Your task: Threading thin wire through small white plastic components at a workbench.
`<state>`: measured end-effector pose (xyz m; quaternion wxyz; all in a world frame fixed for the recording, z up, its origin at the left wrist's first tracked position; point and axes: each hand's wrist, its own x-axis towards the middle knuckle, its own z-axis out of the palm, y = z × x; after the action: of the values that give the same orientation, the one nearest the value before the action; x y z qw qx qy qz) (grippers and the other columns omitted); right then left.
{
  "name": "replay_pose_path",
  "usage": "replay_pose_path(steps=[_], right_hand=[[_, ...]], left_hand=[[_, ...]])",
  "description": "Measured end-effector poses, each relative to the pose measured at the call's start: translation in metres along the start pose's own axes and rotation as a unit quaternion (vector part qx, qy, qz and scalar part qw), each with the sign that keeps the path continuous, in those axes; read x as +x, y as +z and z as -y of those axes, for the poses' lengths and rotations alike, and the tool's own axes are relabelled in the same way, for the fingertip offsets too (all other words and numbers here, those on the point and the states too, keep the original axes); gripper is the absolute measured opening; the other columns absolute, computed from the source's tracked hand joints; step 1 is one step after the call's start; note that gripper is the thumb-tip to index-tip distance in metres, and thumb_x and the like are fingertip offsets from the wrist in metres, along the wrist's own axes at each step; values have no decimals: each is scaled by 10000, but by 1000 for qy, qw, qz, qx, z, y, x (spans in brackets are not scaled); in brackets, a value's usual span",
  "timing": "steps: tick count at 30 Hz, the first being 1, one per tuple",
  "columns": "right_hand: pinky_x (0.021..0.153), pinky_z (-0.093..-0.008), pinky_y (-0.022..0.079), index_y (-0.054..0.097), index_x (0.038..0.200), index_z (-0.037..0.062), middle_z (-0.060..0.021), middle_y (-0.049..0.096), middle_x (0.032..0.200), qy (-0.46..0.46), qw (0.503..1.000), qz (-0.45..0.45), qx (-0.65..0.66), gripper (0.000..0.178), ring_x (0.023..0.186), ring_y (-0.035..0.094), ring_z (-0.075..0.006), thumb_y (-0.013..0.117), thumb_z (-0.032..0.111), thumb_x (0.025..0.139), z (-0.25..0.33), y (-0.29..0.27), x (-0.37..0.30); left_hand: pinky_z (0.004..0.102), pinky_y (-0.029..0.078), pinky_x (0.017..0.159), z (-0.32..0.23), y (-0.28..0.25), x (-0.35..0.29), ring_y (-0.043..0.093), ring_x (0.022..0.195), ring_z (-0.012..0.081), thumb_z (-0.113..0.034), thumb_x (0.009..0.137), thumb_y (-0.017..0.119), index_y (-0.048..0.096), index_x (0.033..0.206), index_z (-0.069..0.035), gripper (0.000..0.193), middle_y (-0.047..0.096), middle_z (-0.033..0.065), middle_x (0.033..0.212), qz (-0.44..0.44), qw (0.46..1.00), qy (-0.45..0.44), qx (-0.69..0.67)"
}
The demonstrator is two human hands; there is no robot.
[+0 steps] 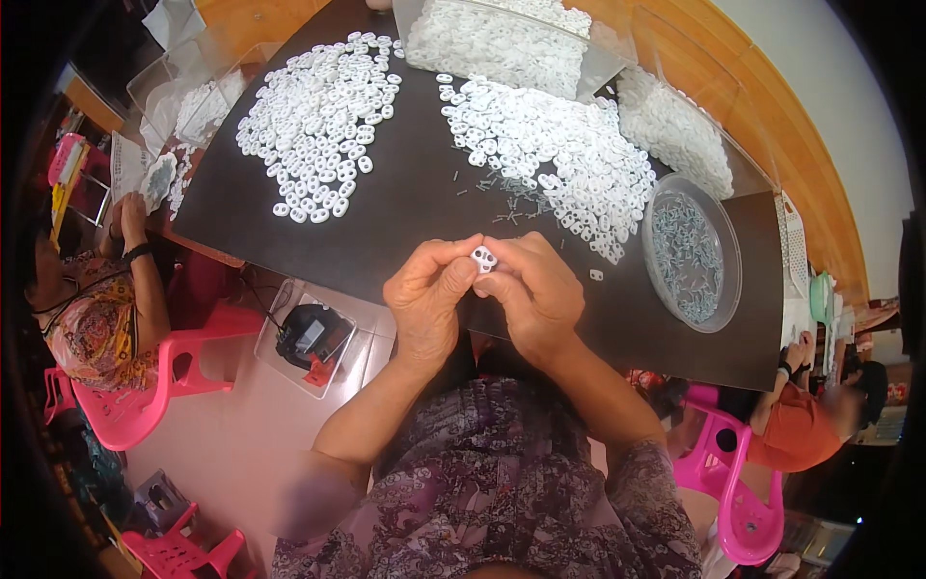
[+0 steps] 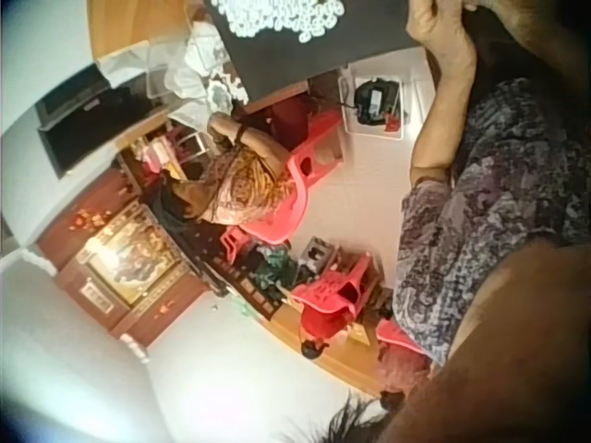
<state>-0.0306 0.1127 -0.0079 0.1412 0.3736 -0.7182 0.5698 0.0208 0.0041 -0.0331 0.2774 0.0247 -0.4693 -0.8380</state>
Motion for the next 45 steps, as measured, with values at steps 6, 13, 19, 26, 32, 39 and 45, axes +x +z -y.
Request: replay_pose_path(steps=[6, 13, 19, 26, 32, 39, 45], right_hand=[[557, -308, 447, 610, 959, -45, -124, 626, 801, -49, 999, -9, -21, 294, 649, 559, -232, 691, -45, 676, -1, 1, 0], [527, -315, 434, 599, 952, -40, -123, 611, 773, -78, 996, -18, -37, 291, 612, 545, -240, 681, -48, 673, -5, 2, -2], [551, -307, 432, 586, 997, -34, -127, 623, 767, -108, 993, 4, -52, 260, 611, 542, -220, 604, -76, 741, -10, -1, -2], [570, -316, 436, 609, 981, -8, -105, 624, 764, -73, 996, 10, -47, 217, 620, 545, -227, 594, -46, 768, -7, -11, 2], [673, -238, 452, 655, 889, -7, -65, 630, 791, 85, 982, -21, -168, 118, 723, 582, -129, 642, 43, 784, 0, -77, 50], [610, -224, 415, 651, 856, -28, -11, 592, 723, 65, 946, -231, -220, 137, 673, 518, -71, 664, 28, 732, -60, -182, 149], [620, -334, 457, 654, 845, 3, -120, 632, 694, 40, 870, -208, -445, 143, 660, 599, -209, 659, 71, 720, -116, -253, 174]], left_hand=[[223, 446, 702, 1, 7, -5, 534, 771, 86, -92, 865, 637, 622, 997, 40, 187, 579, 23, 857, -26, 1000, 9, 5], [207, 416, 673, 3, 12, -10, 488, 740, 68, -145, 899, 604, 605, 988, 29, 196, 536, 3, 815, -23, 995, 40, 83], [203, 407, 650, 14, 11, -9, 469, 718, 61, -163, 913, 586, 584, 940, 17, 181, 535, 5, 811, -46, 992, 60, 104], [211, 426, 639, 0, 16, -8, 507, 707, 71, -109, 923, 556, 607, 955, 36, 157, 562, 20, 791, -10, 983, 16, 181], [260, 460, 659, -11, -7, 57, 596, 726, 164, -29, 832, 597, 636, 967, 1, 143, 616, 96, 790, 71, 868, 112, 478], [427, 444, 630, 8, -13, 111, 578, 711, 337, -108, 717, 685, 584, 748, -20, 138, 567, 145, 731, 117, 725, 157, 661], [459, 439, 630, 23, -16, 125, 577, 724, 378, -130, 725, 628, 560, 712, -9, 140, 574, 176, 754, 172, 673, 131, 707]])
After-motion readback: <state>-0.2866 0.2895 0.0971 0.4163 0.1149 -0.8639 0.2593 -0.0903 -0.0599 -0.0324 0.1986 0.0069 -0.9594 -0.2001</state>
